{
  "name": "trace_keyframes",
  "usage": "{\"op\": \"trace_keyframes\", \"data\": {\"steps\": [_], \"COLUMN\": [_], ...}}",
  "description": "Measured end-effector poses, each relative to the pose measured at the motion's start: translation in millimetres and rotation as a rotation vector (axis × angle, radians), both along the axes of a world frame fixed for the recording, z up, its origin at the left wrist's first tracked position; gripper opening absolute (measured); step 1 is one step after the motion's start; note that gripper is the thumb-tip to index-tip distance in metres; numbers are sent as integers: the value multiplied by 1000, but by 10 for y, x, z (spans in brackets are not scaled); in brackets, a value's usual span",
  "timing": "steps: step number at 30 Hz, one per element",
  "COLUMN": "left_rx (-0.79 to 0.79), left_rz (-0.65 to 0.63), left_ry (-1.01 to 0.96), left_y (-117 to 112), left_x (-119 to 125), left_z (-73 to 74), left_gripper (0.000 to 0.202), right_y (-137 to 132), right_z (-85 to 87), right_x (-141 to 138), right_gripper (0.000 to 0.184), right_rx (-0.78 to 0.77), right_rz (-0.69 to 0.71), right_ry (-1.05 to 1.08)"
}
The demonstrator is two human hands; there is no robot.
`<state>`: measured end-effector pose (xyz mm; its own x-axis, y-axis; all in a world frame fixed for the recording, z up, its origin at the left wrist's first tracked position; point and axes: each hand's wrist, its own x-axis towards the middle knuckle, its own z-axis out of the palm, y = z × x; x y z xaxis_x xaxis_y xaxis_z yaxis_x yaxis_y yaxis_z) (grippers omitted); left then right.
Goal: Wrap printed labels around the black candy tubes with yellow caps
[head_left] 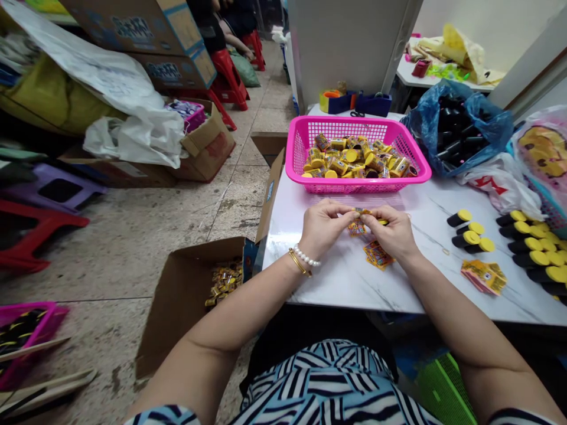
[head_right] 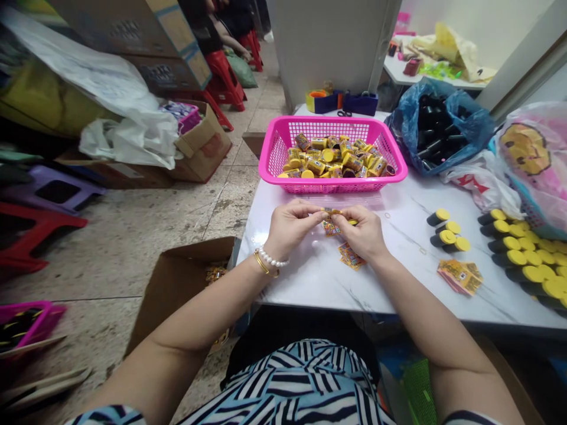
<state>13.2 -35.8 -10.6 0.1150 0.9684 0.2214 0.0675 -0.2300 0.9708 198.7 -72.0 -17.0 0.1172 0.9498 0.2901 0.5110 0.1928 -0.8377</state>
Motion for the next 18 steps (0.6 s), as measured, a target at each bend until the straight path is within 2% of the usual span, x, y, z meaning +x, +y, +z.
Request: {"op": "trace_keyframes", "data": {"steps": [4, 7, 9, 11, 13, 15, 18], "left_rx": [-112, -275, -376, -483, -579, -643, -681], "left_rz": [-36, -168, -255, -298, -307, -313, -344], "left_ry": [-47, -65, -89, -135, -220, -331, -457], "left_y": [-10, -9, 7, 36, 72, 105, 145], "left_x": [-12, -16, -20, -28, -40, -58, -94], "left_z": [34, 68, 79, 73, 56, 41, 38], "left_gripper": [17, 29, 32, 32, 31, 28, 27], "right_y": [-2, -21, -39, -47, -30, 11, 82], "right_z": [-23, 11, 73, 145, 187, 165, 23], "right_x": [-55, -77, -33, 76, 229, 375, 494], "right_gripper": [23, 27, 22, 20, 29, 33, 32], "right_rx": [-29, -104, -158, -133, -13, 100, 81], "right_rz": [8, 20, 44, 63, 40, 35, 175], "right_ry": [39, 123, 193, 205, 88, -134, -445]}}
